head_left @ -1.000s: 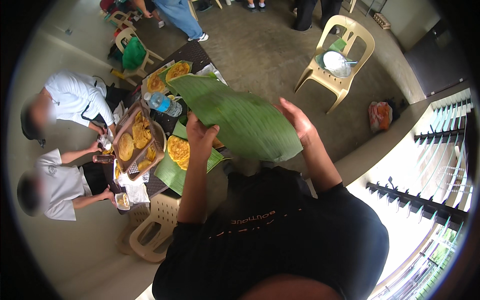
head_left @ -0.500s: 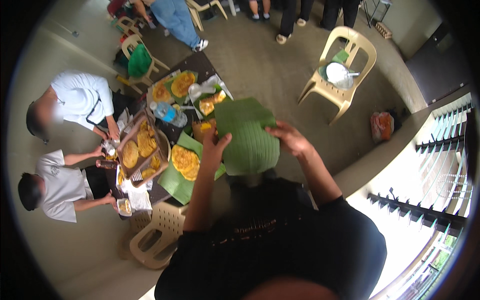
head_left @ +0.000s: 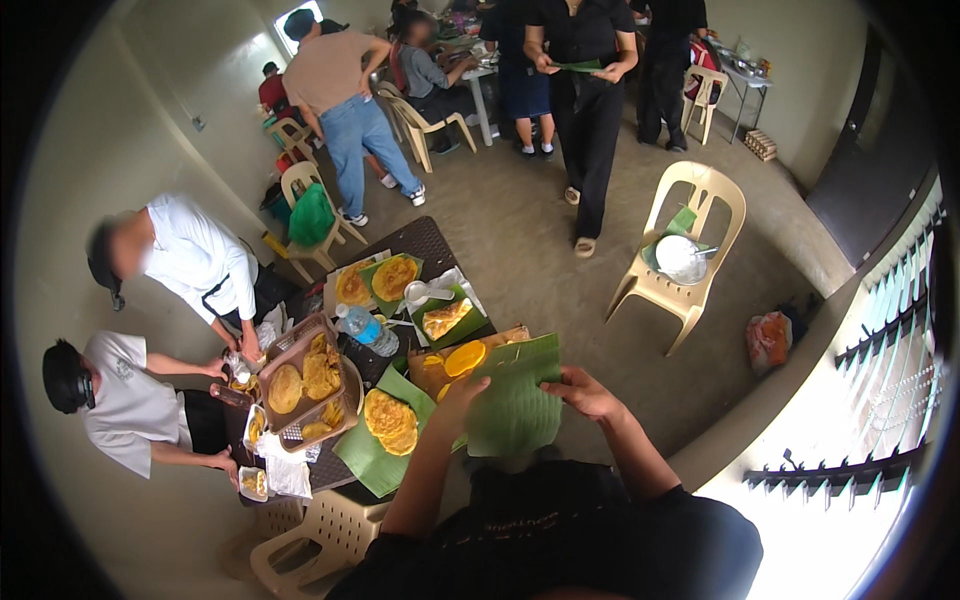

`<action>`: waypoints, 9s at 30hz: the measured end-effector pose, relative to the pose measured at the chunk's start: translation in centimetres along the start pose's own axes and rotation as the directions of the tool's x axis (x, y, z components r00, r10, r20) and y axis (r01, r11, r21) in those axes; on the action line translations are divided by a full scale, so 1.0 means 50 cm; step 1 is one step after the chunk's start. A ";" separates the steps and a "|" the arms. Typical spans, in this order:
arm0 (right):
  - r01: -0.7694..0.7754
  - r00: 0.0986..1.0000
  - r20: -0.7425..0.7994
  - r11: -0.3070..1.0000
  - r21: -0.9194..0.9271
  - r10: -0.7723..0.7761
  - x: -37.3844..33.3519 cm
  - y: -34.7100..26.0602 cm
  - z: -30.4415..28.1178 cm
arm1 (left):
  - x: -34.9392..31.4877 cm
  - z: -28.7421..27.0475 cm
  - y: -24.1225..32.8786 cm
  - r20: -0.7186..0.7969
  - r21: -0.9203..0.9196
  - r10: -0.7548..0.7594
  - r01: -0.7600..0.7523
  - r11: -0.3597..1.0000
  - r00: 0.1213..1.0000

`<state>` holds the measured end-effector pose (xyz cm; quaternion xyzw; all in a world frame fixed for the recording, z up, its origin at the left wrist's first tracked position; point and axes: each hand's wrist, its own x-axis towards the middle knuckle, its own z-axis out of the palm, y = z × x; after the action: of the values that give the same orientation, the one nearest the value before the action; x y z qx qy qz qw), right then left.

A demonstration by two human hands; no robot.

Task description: The person assembles food packs by placing banana leaves on a table, arranging flatbreads and shredded toppings on them, and folding the leaves to enclose the contents. The person handles multiple packs sequentially in a communal setting.

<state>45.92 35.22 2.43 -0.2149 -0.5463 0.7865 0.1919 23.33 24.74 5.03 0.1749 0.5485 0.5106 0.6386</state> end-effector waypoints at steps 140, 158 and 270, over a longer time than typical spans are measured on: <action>0.351 0.854 -0.491 0.506 0.788 0.173 -0.167 0.038 -0.479 | 0.289 0.347 0.019 0.184 0.597 0.599 -0.572 0.562 0.780; -0.233 0.919 -0.056 0.653 0.721 0.390 0.174 -0.016 -0.375 | 0.048 0.151 -0.065 -0.475 0.404 0.498 -0.323 0.856 0.725; -0.318 0.945 0.014 0.907 0.275 0.326 0.148 0.125 0.073 | 0.201 -0.414 -0.172 -0.344 0.834 0.395 0.084 0.545 0.852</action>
<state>37.34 34.27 -3.27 -0.2859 -0.3863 0.8716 0.0961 7.84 22.69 -13.93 0.3659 0.8474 0.2765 0.2676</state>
